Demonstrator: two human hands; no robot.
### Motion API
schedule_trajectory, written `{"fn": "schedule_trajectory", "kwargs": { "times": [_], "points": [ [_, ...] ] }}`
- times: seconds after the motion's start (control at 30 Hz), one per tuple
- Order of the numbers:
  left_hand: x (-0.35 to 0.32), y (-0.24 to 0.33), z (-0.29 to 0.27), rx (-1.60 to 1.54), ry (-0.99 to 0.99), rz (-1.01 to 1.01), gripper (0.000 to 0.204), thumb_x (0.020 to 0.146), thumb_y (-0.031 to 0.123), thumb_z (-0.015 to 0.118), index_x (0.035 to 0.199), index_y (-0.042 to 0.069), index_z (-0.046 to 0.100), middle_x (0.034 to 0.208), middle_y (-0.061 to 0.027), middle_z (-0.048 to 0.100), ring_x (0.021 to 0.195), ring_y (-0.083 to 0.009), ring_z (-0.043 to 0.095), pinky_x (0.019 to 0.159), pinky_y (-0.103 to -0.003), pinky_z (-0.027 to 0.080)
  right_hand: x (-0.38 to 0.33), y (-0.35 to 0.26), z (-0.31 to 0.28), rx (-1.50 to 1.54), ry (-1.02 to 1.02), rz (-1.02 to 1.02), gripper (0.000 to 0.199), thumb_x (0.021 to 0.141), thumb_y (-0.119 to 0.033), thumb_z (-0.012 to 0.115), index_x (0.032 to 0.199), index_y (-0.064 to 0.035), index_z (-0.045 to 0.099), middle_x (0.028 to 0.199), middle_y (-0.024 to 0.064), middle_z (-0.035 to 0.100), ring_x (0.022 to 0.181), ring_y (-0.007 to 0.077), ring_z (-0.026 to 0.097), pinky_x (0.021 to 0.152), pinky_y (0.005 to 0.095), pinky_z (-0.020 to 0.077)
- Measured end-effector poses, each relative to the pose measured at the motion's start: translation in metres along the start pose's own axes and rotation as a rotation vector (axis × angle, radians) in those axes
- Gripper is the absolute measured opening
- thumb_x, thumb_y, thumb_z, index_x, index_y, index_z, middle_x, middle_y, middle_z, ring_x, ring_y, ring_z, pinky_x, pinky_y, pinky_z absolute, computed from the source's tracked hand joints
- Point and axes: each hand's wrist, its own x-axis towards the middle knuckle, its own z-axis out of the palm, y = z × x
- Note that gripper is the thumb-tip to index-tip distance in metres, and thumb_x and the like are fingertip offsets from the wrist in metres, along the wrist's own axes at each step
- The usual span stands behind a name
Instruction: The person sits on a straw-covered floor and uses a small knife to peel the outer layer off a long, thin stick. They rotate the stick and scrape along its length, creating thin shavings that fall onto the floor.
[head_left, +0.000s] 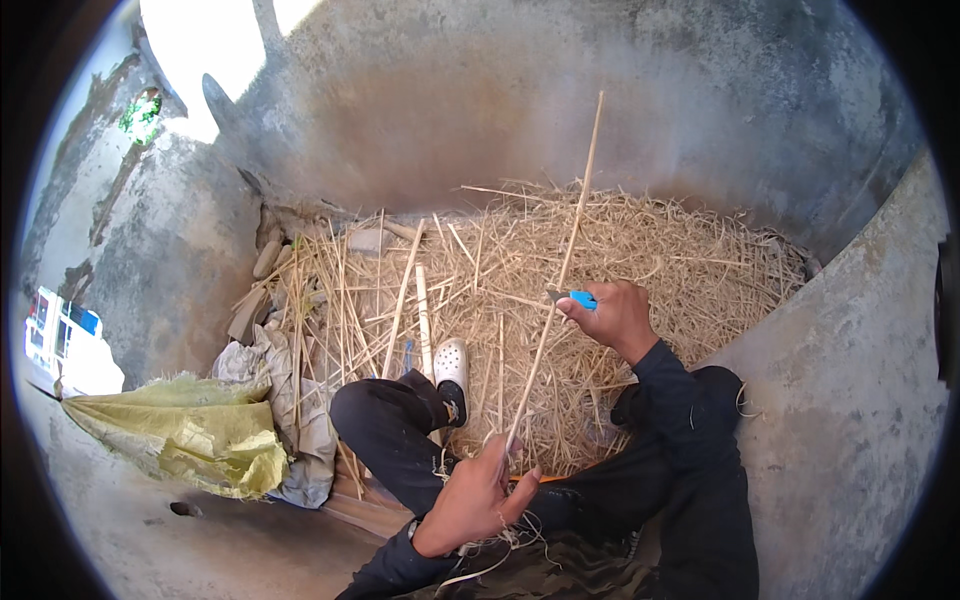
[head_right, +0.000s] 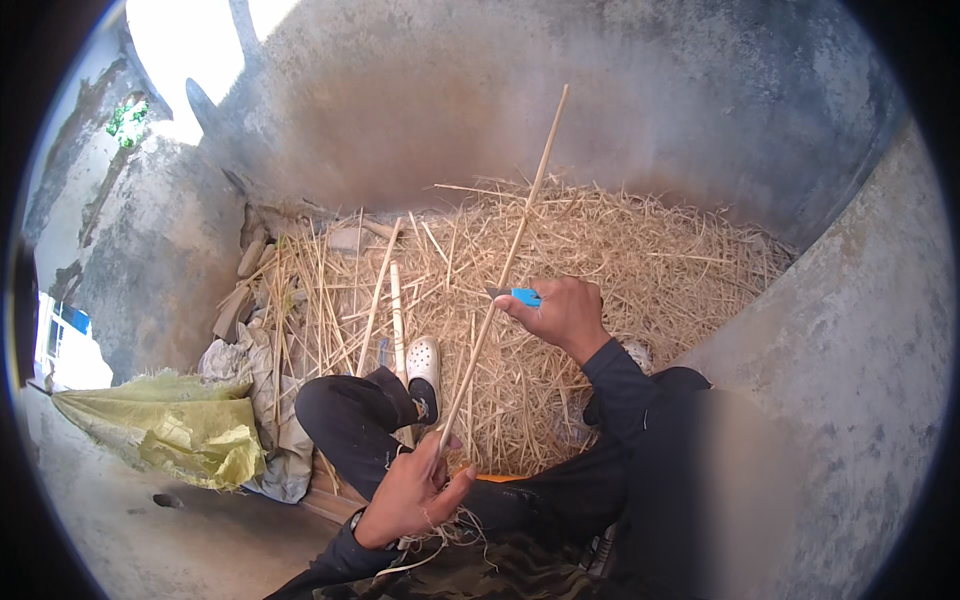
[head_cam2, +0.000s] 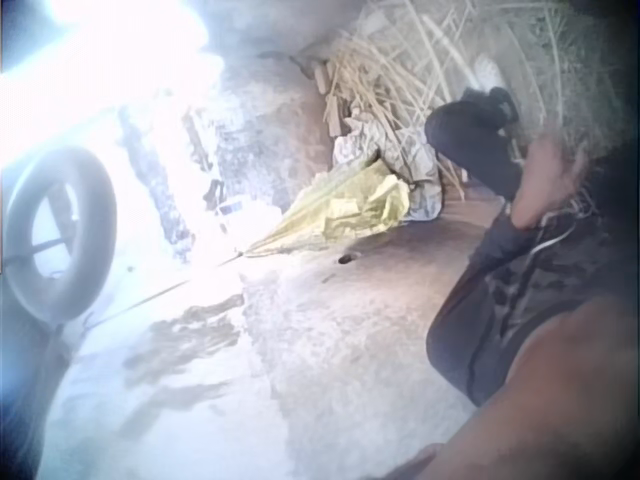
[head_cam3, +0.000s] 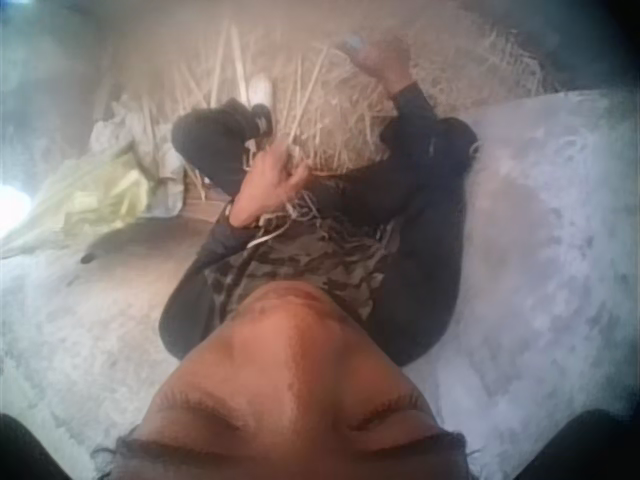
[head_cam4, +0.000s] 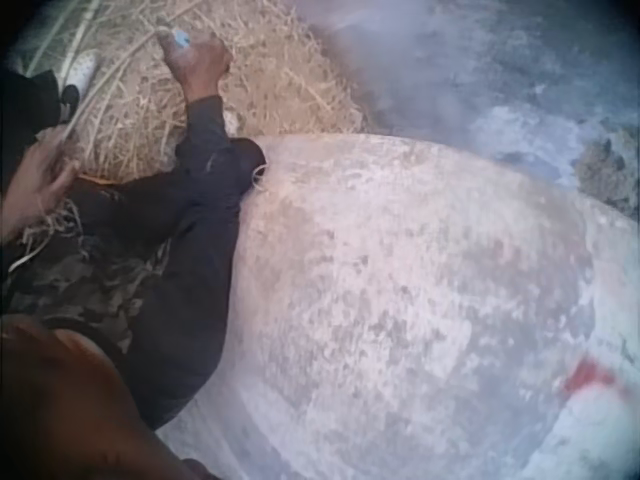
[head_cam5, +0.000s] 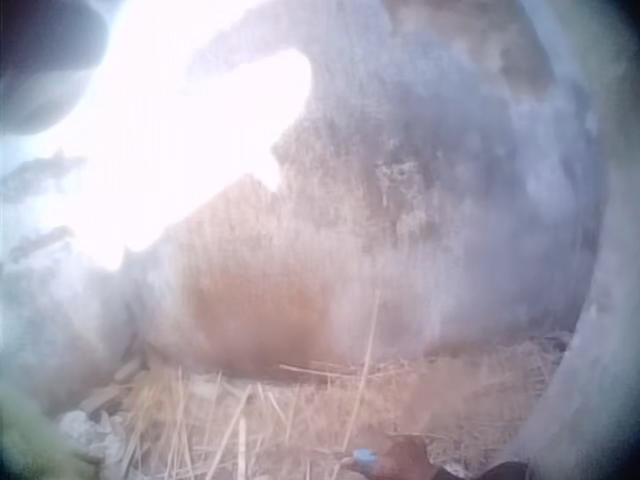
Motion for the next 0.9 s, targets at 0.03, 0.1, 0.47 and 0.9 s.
{"fn": "schedule_trajectory", "kwargs": {
  "times": [0.03,0.1,0.47,0.9],
  "points": [
    [-0.001,-0.001,0.001,-0.007,-0.001,0.002,0.037,0.086,0.019,0.067,0.110,0.000,0.047,0.047,-0.0042,0.043,0.039,-0.0140,0.043,0.042,-0.030,0.031,0.000,0.002,0.001,-0.014,0.035,-0.023,0.067,0.080,-0.074,0.052,0.054,-0.0122,0.061,0.042,0.0052,0.048,0.039,0.0220,0.053,0.040,0.0360,0.0384],
    [-0.004,0.001,0.002,0.008,-0.019,0.009,0.037,0.086,0.019,0.066,0.110,0.000,0.047,0.047,-0.0046,0.043,0.039,-0.0140,0.044,0.042,-0.030,0.031,0.008,0.015,-0.001,-0.046,0.023,0.126,0.071,0.080,-0.076,0.048,0.054,-0.0111,0.061,0.042,0.0059,0.049,0.040,0.0231,0.053,0.041,0.0379,0.0395],
    [0.006,-0.030,0.000,-0.977,-0.189,-0.264,0.036,0.103,0.036,0.037,0.109,0.003,0.051,0.055,0.0068,0.025,0.045,-0.0047,0.024,0.042,-0.023,0.024,0.008,0.001,-0.017,0.129,-0.209,0.295,0.074,0.081,-0.077,0.046,0.053,-0.0092,0.058,0.044,0.0072,0.051,0.042,0.0256,0.053,0.044,0.0400,0.0408],
    [0.025,-0.027,-0.003,-0.975,-0.281,-0.255,0.037,0.101,0.041,0.043,0.108,0.005,0.048,0.056,0.0066,0.027,0.046,-0.0048,0.023,0.043,-0.022,0.020,-0.022,-0.040,-0.012,0.134,-0.102,-0.041,0.067,0.078,-0.072,0.055,0.050,-0.0117,0.057,0.042,0.0082,0.050,0.038,0.0276,0.054,0.039,0.0384,0.0421]
  ]
}}
